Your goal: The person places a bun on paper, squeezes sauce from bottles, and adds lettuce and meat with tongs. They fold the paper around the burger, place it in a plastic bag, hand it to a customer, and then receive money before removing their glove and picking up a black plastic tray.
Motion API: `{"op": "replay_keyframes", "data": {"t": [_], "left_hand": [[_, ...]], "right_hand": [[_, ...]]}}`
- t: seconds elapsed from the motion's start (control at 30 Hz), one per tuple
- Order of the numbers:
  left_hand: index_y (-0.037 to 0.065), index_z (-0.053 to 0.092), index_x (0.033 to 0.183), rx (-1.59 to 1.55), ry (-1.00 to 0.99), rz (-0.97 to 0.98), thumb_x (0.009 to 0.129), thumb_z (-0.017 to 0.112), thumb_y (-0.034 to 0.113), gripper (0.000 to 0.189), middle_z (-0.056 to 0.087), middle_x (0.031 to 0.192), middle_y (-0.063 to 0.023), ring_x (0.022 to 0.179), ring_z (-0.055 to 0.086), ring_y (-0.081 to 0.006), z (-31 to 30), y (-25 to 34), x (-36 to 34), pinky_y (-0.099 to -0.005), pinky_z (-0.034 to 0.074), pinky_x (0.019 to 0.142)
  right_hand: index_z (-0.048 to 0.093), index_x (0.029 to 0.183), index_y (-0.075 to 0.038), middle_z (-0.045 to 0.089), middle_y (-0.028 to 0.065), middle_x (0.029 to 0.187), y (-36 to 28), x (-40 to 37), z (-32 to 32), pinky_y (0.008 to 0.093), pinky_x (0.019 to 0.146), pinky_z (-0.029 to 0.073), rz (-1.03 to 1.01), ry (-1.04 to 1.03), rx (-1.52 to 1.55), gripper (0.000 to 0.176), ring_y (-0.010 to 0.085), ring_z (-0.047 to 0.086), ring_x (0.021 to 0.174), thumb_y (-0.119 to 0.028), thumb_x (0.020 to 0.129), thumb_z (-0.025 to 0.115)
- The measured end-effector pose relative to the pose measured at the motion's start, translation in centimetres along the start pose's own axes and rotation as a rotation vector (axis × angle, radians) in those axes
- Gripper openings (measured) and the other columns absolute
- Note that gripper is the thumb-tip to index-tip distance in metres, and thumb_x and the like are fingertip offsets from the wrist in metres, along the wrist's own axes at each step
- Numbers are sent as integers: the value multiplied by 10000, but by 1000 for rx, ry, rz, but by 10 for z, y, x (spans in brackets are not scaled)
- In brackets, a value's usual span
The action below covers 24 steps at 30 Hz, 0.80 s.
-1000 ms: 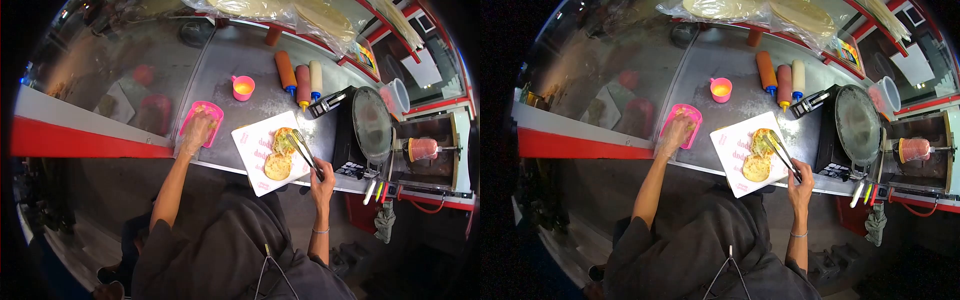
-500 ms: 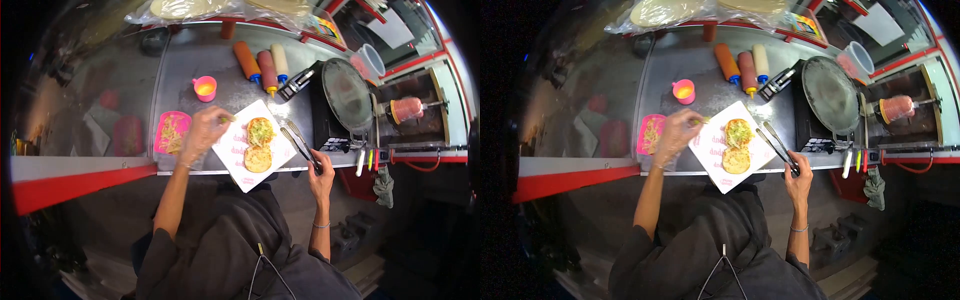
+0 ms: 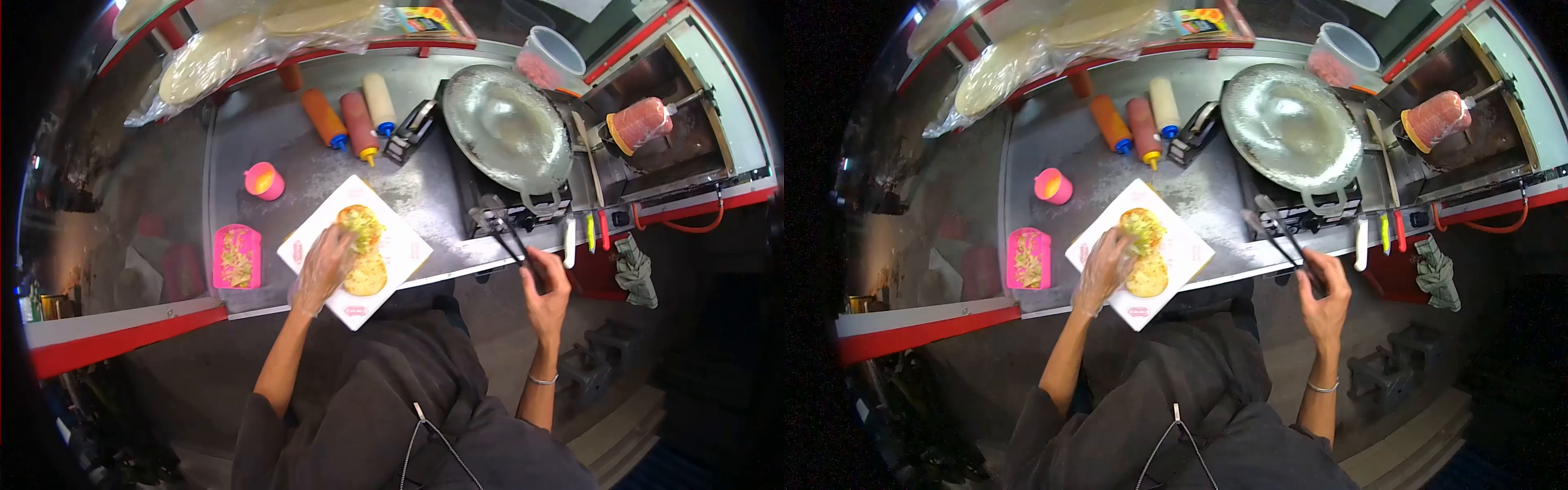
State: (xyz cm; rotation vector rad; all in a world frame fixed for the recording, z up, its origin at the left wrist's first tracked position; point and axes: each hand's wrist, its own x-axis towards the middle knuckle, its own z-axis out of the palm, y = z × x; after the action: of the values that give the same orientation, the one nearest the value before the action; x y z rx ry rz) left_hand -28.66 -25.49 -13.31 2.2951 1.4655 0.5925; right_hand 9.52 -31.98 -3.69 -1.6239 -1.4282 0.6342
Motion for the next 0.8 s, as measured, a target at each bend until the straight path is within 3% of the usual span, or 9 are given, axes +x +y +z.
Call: {"op": "replay_keyframes", "data": {"t": [0.17,0.3,0.37,0.43,0.53,0.67,0.7,0.73,0.8], "left_hand": [[-5,609,1133,128,254,-188,837,730,96,335,573,1174,-242,1121,560,-420,39,39,-6,-477,480,971],[-10,620,1124,271,406,-210,864,696,91,290,574,1157,-227,1116,565,-399,54,57,-9,-483,469,964],[-20,624,1092,188,515,-377,871,664,78,246,571,1130,-204,1090,572,-383,47,79,-8,-478,456,951],[-36,613,1051,282,603,-411,899,637,77,191,579,1053,-196,1021,574,-371,41,87,-14,-467,456,923],[-58,608,1049,243,664,-587,893,632,73,205,565,998,-185,958,574,-357,57,71,-57,-475,456,880],[-63,612,1020,426,761,-759,905,631,107,206,591,977,-212,932,578,-391,121,56,-165,-465,463,848],[-52,616,1013,442,733,-938,907,621,154,232,599,998,-213,943,576,-399,141,56,-207,-480,463,861],[-36,624,1015,568,516,-1056,899,618,212,273,601,1013,-229,964,583,-393,150,80,-235,-478,478,867],[-31,634,1020,606,205,-1128,896,618,190,254,614,988,-216,943,599,-380,182,97,-270,-468,491,855]], "right_hand": [[610,1296,15,629,96,1204,48,99,-100,282,903,531,-178,197,-46,381,166,628,1087,16,918,658],[570,1331,35,649,142,1163,177,204,-154,306,734,607,172,124,262,390,193,694,959,-87,970,652],[558,1326,65,662,161,1120,240,243,-154,331,704,627,310,-11,443,398,228,719,891,-104,976,644],[538,1322,108,663,180,1099,258,269,-143,351,688,640,457,-59,620,413,259,724,894,-91,975,639],[523,1318,118,661,170,1091,271,307,-129,331,670,636,504,-197,531,416,232,728,875,-118,990,621],[572,1242,138,694,174,1023,263,338,-134,319,602,635,534,-191,355,358,225,738,757,-88,971,638],[576,1227,145,703,176,1001,262,343,-134,320,588,636,557,-209,312,348,227,739,731,-82,970,638],[599,1175,160,712,188,963,275,354,-122,326,580,640,548,-247,361,328,232,741,709,-86,964,649],[656,1088,142,711,203,877,291,373,-95,316,578,634,530,-289,513,290,234,739,701,-111,949,679]]}}
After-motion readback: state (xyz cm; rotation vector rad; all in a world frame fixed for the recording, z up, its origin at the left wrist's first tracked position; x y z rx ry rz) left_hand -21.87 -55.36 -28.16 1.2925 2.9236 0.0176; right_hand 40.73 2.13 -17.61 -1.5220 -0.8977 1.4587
